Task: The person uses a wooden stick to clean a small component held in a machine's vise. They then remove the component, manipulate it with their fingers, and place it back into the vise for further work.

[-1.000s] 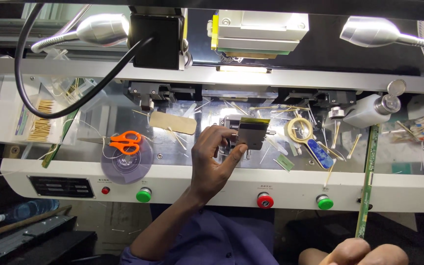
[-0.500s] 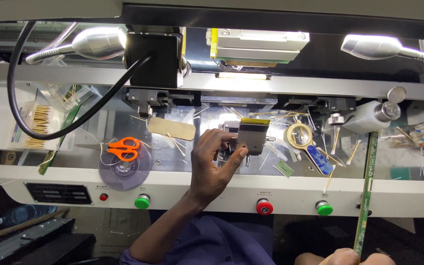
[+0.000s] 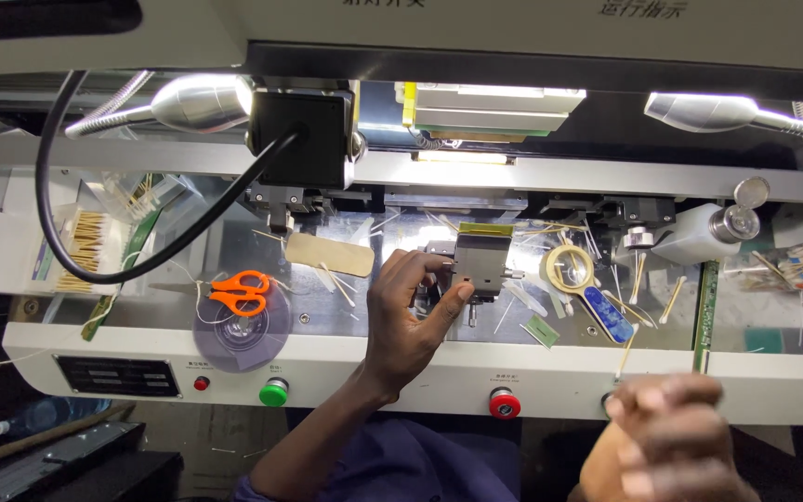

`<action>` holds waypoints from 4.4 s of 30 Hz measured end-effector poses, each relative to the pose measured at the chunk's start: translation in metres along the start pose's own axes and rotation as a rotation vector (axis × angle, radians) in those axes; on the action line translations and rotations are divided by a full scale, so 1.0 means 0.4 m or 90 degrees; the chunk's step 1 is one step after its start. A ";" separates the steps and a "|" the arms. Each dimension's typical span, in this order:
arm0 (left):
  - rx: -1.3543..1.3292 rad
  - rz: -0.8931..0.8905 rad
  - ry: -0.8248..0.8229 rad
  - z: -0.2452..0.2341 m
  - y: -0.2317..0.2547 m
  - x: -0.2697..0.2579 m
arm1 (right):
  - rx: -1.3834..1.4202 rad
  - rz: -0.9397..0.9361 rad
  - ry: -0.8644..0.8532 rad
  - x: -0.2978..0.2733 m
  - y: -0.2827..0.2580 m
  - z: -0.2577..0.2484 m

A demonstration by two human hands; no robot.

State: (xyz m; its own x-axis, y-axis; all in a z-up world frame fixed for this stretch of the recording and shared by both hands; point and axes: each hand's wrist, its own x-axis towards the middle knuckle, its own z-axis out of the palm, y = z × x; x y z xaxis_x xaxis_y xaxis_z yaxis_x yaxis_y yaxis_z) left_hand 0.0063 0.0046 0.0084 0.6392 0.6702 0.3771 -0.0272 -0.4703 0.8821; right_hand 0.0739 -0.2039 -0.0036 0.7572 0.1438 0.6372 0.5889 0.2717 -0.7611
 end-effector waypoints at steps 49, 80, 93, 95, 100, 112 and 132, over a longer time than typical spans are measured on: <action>-0.123 -0.305 -0.117 0.066 -0.156 0.177 | 0.146 0.564 -0.159 0.168 0.316 0.361; -0.129 -0.312 -0.119 0.071 -0.157 0.174 | 0.169 0.585 -0.151 0.158 0.342 0.353; -0.137 -0.311 -0.114 0.075 -0.165 0.169 | 0.173 0.594 -0.143 0.158 0.340 0.354; -0.139 -0.309 -0.114 0.077 -0.169 0.167 | 0.176 0.596 -0.143 0.159 0.339 0.353; -0.143 -0.301 -0.111 0.077 -0.170 0.165 | 0.174 0.597 -0.147 0.156 0.345 0.350; -0.143 -0.280 -0.114 0.076 -0.171 0.163 | 0.171 0.605 -0.146 0.157 0.347 0.351; -0.163 -0.272 -0.123 0.062 -0.161 0.160 | 0.174 0.603 -0.160 0.172 0.321 0.360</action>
State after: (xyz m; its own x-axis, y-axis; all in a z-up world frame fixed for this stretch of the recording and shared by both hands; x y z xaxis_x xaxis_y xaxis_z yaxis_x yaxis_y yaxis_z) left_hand 0.0679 0.0634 -0.0313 0.7632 0.6425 -0.0683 0.0951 -0.0072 0.9954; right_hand 0.1610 -0.0220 -0.0400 0.7784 0.6007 -0.1824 -0.3311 0.1460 -0.9322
